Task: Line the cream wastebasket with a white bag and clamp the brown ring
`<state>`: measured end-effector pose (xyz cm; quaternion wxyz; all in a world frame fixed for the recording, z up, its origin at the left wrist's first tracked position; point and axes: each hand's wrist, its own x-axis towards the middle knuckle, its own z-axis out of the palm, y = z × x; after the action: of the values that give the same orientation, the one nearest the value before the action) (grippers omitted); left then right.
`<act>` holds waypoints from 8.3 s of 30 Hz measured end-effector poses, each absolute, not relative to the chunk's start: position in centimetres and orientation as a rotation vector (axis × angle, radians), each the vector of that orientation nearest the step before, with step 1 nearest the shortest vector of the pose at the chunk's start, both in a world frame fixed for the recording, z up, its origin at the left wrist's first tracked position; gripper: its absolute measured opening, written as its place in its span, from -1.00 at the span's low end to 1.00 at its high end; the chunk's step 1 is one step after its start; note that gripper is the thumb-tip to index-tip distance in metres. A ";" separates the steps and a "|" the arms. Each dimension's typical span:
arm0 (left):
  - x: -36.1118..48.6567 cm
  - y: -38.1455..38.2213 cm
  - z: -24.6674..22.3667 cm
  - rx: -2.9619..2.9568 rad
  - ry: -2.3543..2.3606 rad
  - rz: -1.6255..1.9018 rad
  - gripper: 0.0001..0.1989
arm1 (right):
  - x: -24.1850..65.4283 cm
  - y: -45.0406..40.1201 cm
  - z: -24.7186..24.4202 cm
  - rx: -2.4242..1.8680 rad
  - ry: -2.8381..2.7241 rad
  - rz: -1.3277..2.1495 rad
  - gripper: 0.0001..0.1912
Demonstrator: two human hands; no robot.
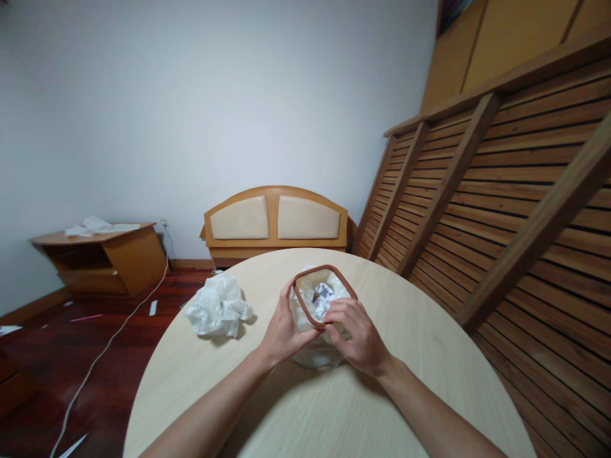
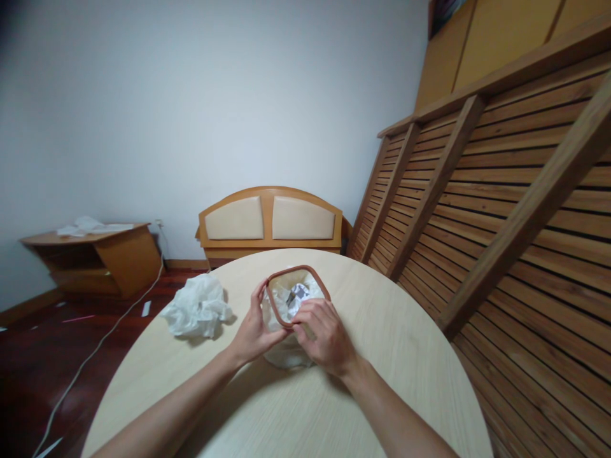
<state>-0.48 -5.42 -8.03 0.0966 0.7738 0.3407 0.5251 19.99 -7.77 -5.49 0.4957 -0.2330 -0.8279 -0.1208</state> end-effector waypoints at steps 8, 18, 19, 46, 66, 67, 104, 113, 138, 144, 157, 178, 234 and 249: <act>-0.2 -5.4 -9.2 2.349 1.055 1.526 0.09 | 19.1 -8.4 -5.5 -0.562 -1.990 -0.286 -0.94; 0.3 -5.6 -8.8 2.340 1.125 1.511 0.08 | 19.0 -8.5 -5.4 -0.554 -1.974 -0.244 -0.94; 0.4 -5.7 -8.7 2.333 1.131 1.536 0.07 | 19.0 -8.5 -5.3 -0.556 -1.971 -0.239 -0.94; 0.7 -6.0 -8.8 2.541 1.197 1.746 0.10 | 18.2 -9.6 -4.6 -0.714 -1.874 -0.094 -0.88; 0.5 -5.9 -8.8 2.543 1.212 1.729 0.07 | 18.6 -9.3 -4.6 -0.641 -1.807 -0.023 -0.85; 0.5 -6.0 -8.8 2.543 1.215 1.725 0.08 | 18.6 -9.2 -4.6 -0.636 -1.807 -0.033 -0.85; 0.7 -6.2 -8.9 2.649 1.053 1.732 0.09 | 19.8 -8.7 -4.7 -1.116 -1.878 0.115 -0.26; 0.8 -6.2 -9.1 2.649 1.088 1.726 0.10 | 19.6 -8.5 -5.0 -1.088 -1.822 0.113 -0.23; 0.8 -6.3 -9.1 2.637 1.114 1.758 0.09 | 19.5 -8.4 -5.2 -1.036 -1.805 0.170 -0.39; 0.8 -6.4 -9.1 2.736 0.987 1.685 0.12 | 20.2 -8.2 -5.2 -1.009 -1.825 0.218 -0.18; 1.5 -6.9 -9.2 2.909 0.830 1.652 0.15 | 20.4 -8.6 -4.7 -1.108 -1.813 0.175 -0.20; 1.4 -6.8 -9.6 2.874 0.855 1.651 0.15 | 20.5 -8.3 -4.9 -1.037 -1.763 0.066 -0.30; -1.6 -4.0 -8.8 2.176 1.495 1.715 0.20 | 20.3 -8.2 -5.2 -0.977 -1.884 -0.049 -0.26; 1.7 -9.1 -4.7 1.982 1.028 1.372 -0.73 | 20.1 -8.6 -5.3 -0.964 -1.947 -0.261 -0.17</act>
<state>1.75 -9.13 -4.67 0.2573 0.7309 0.3791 0.5059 20.14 -8.64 -5.27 0.4588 -0.3915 -0.7906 -0.1058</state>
